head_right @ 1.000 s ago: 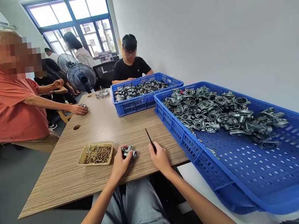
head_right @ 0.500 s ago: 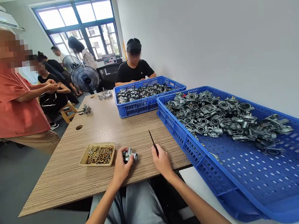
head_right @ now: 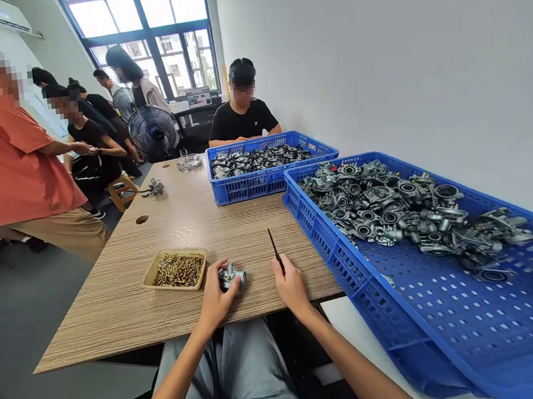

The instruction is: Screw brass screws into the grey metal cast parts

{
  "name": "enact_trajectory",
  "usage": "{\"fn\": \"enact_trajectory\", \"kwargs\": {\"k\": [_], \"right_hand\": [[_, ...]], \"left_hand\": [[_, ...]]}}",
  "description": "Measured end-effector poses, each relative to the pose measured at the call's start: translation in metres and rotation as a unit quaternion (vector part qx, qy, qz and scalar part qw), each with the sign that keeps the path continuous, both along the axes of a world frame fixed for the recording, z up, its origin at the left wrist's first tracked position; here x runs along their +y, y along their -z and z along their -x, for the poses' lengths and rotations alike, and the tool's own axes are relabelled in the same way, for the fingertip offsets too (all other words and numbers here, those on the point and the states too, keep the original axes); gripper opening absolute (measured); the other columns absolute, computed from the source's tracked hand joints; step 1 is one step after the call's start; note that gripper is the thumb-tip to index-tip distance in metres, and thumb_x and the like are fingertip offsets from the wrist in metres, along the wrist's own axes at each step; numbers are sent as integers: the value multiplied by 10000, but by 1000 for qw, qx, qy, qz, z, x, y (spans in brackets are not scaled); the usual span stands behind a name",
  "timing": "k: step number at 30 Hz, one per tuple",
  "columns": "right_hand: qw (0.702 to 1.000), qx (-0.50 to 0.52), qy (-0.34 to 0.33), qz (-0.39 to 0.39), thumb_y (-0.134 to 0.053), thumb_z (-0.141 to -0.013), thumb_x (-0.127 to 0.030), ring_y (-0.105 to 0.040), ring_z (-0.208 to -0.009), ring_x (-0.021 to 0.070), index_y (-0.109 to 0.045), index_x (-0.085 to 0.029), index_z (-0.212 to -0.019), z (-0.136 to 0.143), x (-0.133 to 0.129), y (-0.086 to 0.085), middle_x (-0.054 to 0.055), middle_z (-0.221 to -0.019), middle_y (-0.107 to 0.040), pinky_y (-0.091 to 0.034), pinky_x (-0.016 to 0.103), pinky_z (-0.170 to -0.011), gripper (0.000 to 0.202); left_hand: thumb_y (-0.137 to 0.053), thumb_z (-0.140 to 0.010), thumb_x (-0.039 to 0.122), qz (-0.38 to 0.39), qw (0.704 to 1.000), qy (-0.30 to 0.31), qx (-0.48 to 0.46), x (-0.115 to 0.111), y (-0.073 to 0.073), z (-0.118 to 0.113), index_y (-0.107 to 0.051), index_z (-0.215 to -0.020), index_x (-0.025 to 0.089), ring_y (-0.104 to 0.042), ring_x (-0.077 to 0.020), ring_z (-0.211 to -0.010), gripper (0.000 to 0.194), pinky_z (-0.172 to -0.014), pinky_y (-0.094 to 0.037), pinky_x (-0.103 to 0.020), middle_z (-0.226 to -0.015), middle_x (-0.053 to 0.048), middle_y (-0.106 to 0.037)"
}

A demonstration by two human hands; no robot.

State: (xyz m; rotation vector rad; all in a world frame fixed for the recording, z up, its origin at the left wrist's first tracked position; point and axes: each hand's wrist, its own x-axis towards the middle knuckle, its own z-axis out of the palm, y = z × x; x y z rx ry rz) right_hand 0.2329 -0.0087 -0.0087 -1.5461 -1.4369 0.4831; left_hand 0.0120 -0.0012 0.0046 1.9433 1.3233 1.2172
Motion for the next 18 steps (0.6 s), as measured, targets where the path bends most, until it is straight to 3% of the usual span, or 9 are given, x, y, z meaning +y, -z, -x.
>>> {"fn": "enact_trajectory", "kwargs": {"k": [4, 10, 18], "right_hand": [[1000, -7, 4, 7, -366, -1025, -533, -639, -722, 244, -574, -243, -908, 0, -1, -2, 42, -751, -675, -428, 324, -683, 376], [1000, -8, 4, 1, -366, -1024, -532, -659, -789, 254, -586, -240, -931, 0, -1, -1, 60, -837, -709, -438, 325, -717, 378], [1000, -7, 3, 3, -374, -1027, -514, -624, -717, 231, -554, -244, -883, 1, -2, -4, 44, -783, -680, -423, 323, -690, 355]], "left_hand": [[-634, -933, 336, -2, 1000, -5, 10, -1, -1, 0, -466, -1392, 235, -574, -227, -1131, 499, -1044, -447, -391, -1174, -89, -555], [-676, -893, 327, 0, 1000, -13, 21, -5, -2, 0, -496, -1395, 250, -580, -226, -1091, 538, -1012, -472, -383, -1145, -80, -537], [-709, -865, 312, 3, 999, -43, 14, -4, -1, -3, -572, -1313, 249, -559, -240, -1139, 472, -1043, -469, -408, -1187, -88, -514]]}}
